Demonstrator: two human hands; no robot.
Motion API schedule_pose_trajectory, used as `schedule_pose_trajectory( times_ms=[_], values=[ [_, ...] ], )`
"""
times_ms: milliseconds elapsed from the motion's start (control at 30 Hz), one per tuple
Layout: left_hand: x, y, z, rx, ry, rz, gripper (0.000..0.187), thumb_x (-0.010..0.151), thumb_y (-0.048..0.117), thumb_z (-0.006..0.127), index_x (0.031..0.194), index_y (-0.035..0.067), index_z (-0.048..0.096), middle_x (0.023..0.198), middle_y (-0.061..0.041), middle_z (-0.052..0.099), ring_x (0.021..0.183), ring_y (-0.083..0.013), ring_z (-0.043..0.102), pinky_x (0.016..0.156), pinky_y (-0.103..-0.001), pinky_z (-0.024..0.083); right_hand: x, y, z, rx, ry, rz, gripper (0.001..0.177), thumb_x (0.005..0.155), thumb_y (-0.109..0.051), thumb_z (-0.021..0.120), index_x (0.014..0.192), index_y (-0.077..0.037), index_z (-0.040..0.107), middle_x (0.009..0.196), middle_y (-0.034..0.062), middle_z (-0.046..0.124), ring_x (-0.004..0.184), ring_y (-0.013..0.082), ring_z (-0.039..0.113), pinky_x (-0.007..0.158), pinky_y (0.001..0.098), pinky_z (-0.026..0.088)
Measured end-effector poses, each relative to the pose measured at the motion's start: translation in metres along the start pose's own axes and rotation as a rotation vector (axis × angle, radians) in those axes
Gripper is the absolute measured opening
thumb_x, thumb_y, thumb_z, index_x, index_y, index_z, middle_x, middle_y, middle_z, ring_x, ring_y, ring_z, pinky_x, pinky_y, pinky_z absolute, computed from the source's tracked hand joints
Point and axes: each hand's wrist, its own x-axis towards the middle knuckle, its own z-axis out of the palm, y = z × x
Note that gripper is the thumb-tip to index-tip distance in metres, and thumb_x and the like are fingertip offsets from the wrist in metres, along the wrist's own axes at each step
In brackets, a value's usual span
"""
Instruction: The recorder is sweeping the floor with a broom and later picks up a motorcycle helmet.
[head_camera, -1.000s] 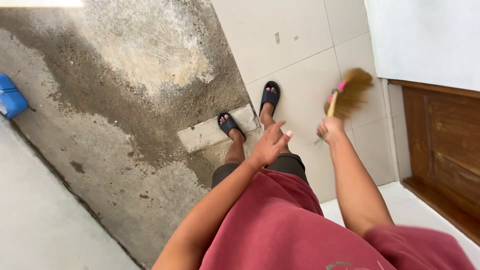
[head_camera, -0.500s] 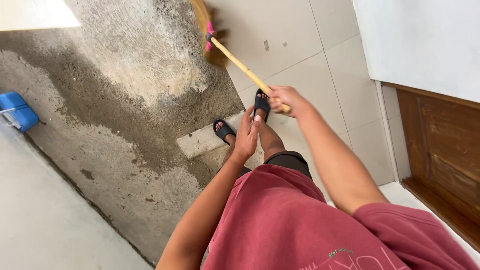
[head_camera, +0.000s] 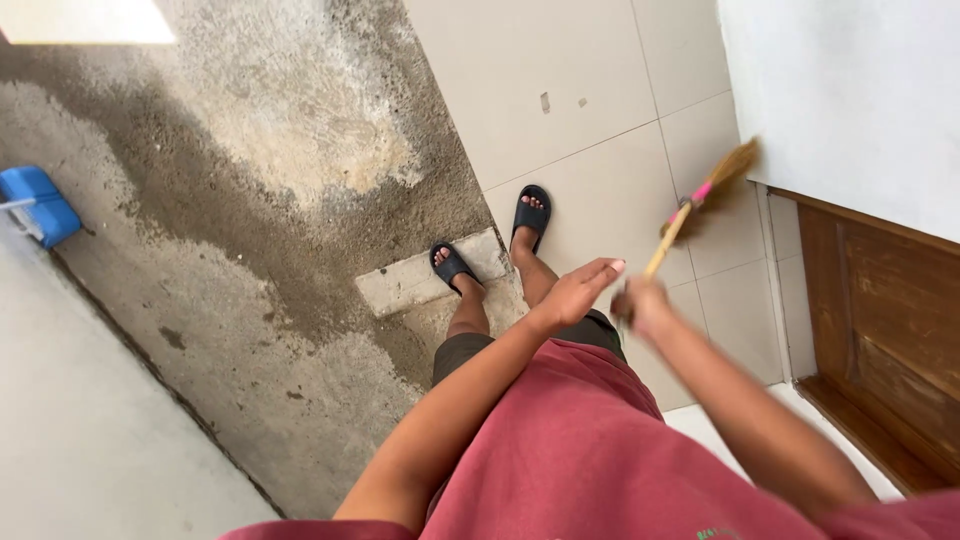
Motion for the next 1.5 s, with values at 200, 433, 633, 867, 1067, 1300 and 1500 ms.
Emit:
schedule_pose_trajectory(
  times_ms=[200,433,633,867,1067,1300,1500],
  values=[
    [0.027,-0.062,-0.028,-0.174,0.166,0.235,0.071,0.104,0.062,0.044,0.145,0.005,0.058,0.140,-0.015,0.064,0.127,-0.0252,0.059,0.108,-0.036,0.043,0.129,-0.109,0.097,0.123,-0.135,0.027,0.021,0.091,-0.004,0.040,0.072,-0.010,0.038,0.054,0.0051,0.033,0.039,0.0197,0.035,0.037,0.0367,0.030],
    [-0.010,-0.062,-0.084,-0.376,0.402,0.113,0.069,0.101,0.059,0.038,0.148,0.010,0.050,0.145,-0.010,0.057,0.123,-0.0227,0.059,0.093,-0.039,0.051,-0.026,-0.110,0.169,-0.206,-0.220,-0.032,0.012,0.090,0.004,0.038,0.096,-0.006,0.042,0.060,0.0064,0.041,0.042,0.0159,0.038,0.037,0.0342,0.030],
    [-0.030,-0.072,-0.130,-0.213,0.350,0.046,0.068,0.100,0.059,0.040,0.144,0.010,0.053,0.138,-0.015,0.061,0.118,-0.0262,0.062,0.089,-0.041,0.055,-0.086,-0.100,0.083,-0.207,-0.515,-0.047,0.025,0.103,-0.013,0.053,0.128,-0.010,0.058,0.063,-0.0041,0.041,0.044,0.0043,0.035,0.038,0.0216,0.030],
    [-0.059,-0.082,-0.174,0.195,0.151,0.046,0.068,0.099,0.061,0.045,0.142,0.011,0.059,0.135,-0.021,0.066,0.127,-0.0359,0.060,0.106,-0.042,0.045,-0.194,0.054,0.100,-0.810,0.270,-0.259,0.029,0.101,-0.018,0.054,0.129,-0.013,0.051,0.060,0.0095,0.054,0.041,0.0222,0.051,0.036,0.0362,0.039],
    [-0.077,-0.086,-0.207,0.296,0.003,0.085,0.071,0.097,0.062,0.046,0.144,0.010,0.054,0.141,-0.020,0.061,0.134,-0.0337,0.056,0.110,-0.041,0.044,-0.021,0.114,0.140,-0.166,0.157,-0.038,0.015,0.099,-0.011,0.050,0.088,-0.001,0.048,0.059,0.0047,0.044,0.042,0.0160,0.040,0.036,0.0346,0.030],
    [-0.098,-0.098,-0.249,0.364,0.201,0.296,0.069,0.104,0.053,0.042,0.154,0.006,0.040,0.157,-0.024,0.042,0.148,-0.0410,0.039,0.120,-0.047,0.032,-0.106,0.066,0.357,-0.165,-0.139,-0.088,0.018,0.099,-0.012,0.051,0.106,-0.004,0.065,0.074,0.0047,0.064,0.051,0.0142,0.058,0.040,0.0316,0.045],
    [-0.092,-0.077,-0.283,0.335,0.321,0.367,0.070,0.104,0.054,0.043,0.154,0.005,0.040,0.158,-0.024,0.042,0.148,-0.0398,0.039,0.121,-0.047,0.032,-0.079,-0.008,0.350,0.040,-0.607,-0.064,0.039,0.103,-0.009,0.052,0.141,-0.006,0.053,0.065,-0.0040,0.048,0.045,0.0045,0.040,0.036,0.0217,0.034]
  ],
)
